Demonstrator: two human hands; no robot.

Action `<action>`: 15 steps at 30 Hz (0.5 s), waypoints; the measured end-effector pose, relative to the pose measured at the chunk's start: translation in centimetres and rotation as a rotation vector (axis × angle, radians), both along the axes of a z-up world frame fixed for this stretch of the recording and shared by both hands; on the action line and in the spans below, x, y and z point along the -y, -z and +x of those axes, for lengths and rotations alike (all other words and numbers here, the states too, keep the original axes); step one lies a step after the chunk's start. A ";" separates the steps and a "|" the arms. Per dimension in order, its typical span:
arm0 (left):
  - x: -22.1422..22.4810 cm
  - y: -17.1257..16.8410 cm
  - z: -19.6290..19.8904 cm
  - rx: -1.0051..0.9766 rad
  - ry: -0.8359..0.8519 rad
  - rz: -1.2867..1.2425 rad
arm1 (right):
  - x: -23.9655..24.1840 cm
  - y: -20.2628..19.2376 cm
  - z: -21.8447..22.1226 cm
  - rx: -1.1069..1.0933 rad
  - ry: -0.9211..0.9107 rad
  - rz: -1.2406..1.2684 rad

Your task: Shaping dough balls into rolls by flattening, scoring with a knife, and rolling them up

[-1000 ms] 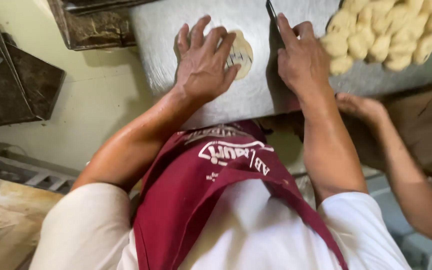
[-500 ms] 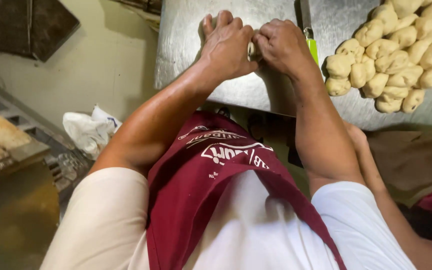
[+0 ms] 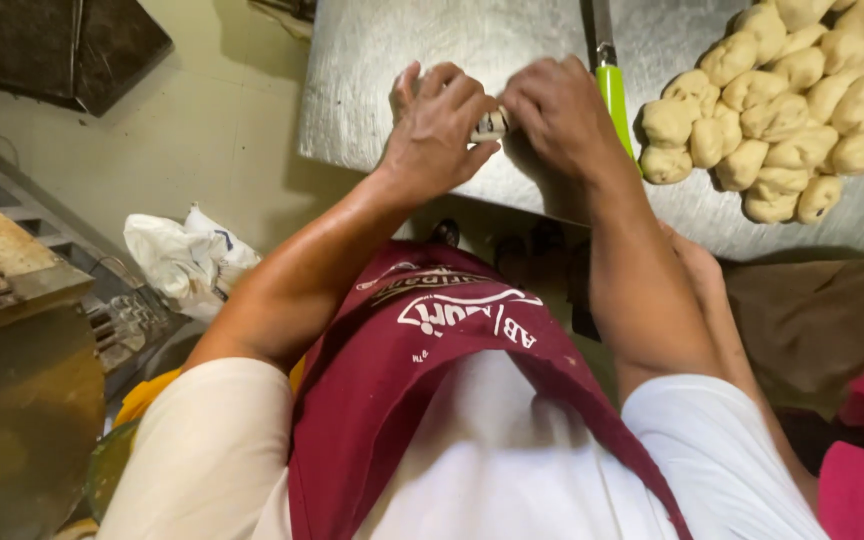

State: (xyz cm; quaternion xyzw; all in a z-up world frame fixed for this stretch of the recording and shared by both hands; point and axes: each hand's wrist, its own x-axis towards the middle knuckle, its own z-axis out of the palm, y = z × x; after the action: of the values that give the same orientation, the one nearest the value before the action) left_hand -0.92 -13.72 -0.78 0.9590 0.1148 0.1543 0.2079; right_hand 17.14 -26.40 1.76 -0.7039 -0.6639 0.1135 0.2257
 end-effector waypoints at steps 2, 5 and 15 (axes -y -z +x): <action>0.4 -0.1 -1.0 -0.010 0.024 -0.036 | 1.9 -1.0 -1.5 0.064 0.008 -0.037; -0.4 0.0 -0.8 -0.074 0.053 -0.076 | 2.3 -0.7 -2.1 0.177 0.042 -0.162; -0.4 0.2 -3.1 -0.109 0.160 -0.095 | 4.9 2.9 -4.9 0.164 0.137 0.087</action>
State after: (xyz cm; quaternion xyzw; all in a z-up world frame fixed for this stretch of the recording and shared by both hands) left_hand -4.00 -13.27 -0.93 0.9612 0.0564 0.0792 0.2581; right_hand 12.21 -31.28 -1.10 -0.7440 -0.6348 0.0110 0.2083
